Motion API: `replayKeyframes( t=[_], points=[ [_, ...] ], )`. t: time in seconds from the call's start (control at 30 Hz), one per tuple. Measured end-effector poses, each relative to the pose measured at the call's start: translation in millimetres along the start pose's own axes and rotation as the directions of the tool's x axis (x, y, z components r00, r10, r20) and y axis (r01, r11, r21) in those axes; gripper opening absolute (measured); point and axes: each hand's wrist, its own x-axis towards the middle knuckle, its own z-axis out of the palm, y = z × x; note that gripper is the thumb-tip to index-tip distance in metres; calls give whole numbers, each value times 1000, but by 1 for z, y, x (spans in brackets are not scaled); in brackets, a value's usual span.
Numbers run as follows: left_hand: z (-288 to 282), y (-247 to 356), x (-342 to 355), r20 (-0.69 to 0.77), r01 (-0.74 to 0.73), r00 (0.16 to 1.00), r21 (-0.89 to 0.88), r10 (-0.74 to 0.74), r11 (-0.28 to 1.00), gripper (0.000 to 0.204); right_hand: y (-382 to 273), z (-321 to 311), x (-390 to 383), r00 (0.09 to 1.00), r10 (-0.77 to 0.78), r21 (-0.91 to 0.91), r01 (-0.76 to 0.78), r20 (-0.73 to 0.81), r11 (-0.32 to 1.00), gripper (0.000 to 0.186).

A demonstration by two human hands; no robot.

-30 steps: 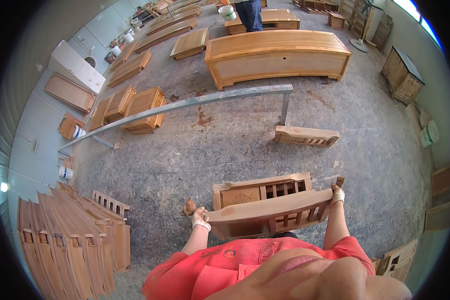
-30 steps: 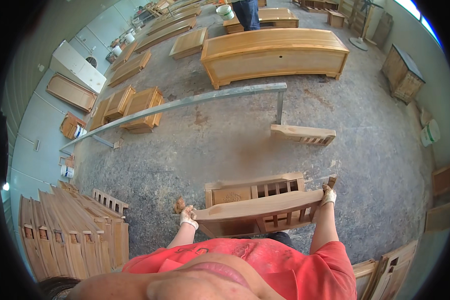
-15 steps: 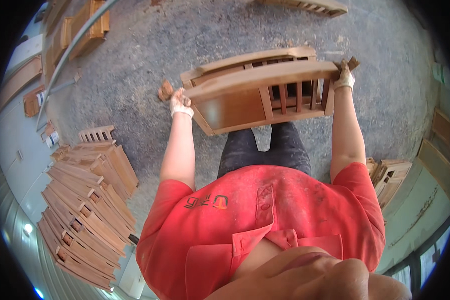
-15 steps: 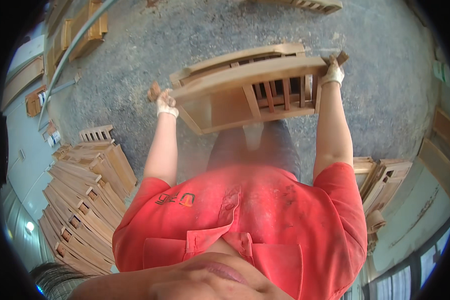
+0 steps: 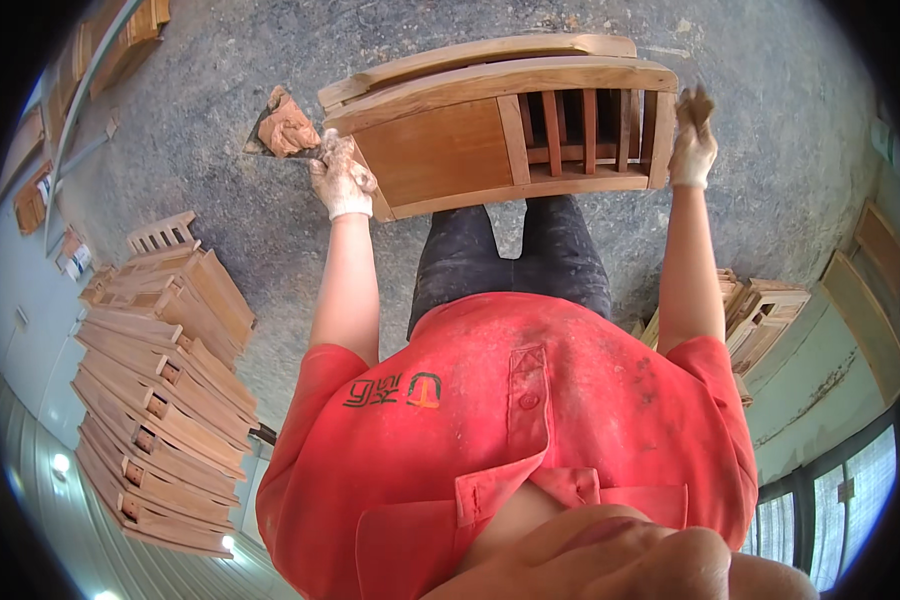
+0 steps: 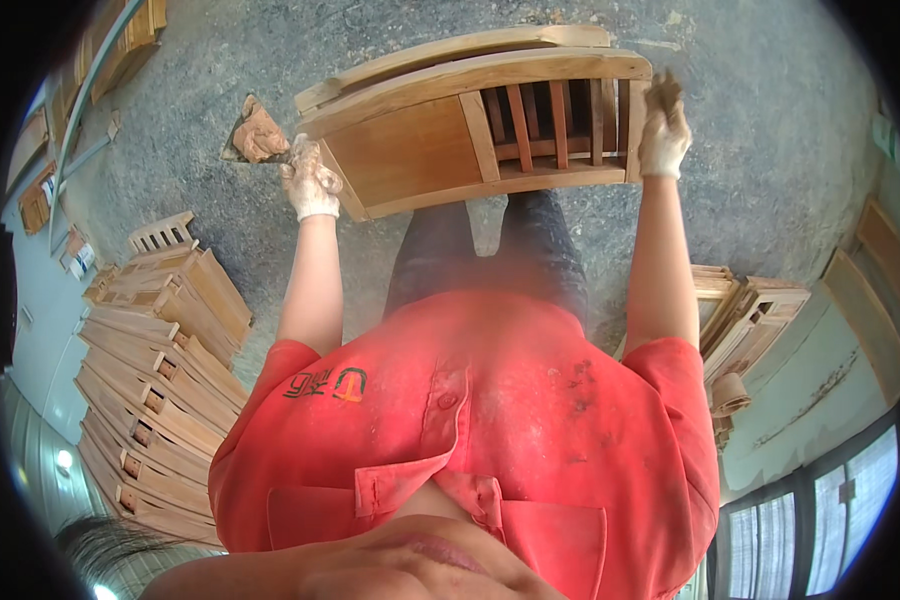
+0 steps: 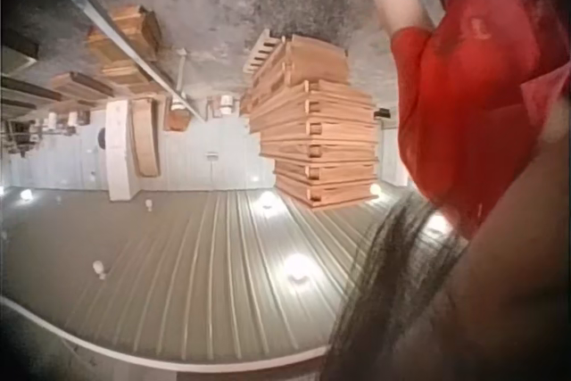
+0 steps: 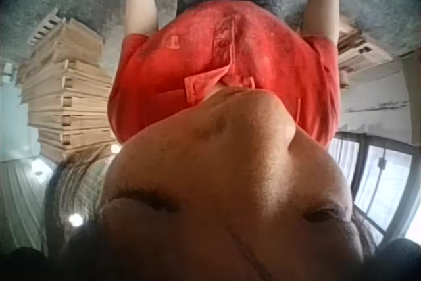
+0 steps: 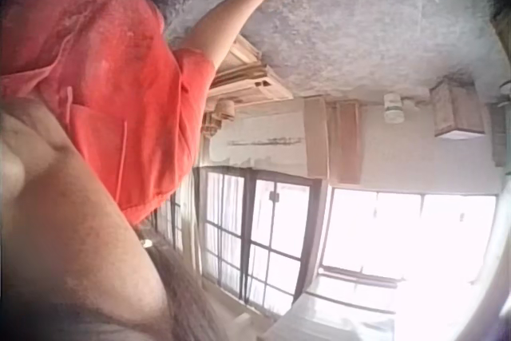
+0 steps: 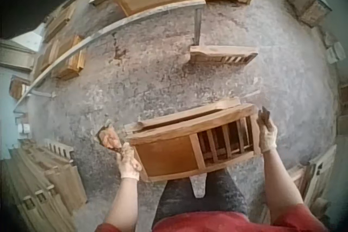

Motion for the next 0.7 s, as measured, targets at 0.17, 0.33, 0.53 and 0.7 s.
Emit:
replayKeyframes(
  t=[0.17,0.33,0.53,0.7],
  points=[
    [-2,-17,-14,67,73,995,-24,-71,997,23,47,-8,-58,873,-166,-349,348,458,870,49],
    [-23,-25,-16,210,294,935,-5,-286,956,14,19,28,-85,829,25,-683,443,559,581,50],
    [-18,-60,-18,94,262,962,-52,-257,964,17,35,47,-74,733,21,-644,583,680,495,49],
    [-6,-74,-21,16,296,955,27,-297,955,14,16,65,-57,739,143,-745,612,658,264,45]
  ],
)
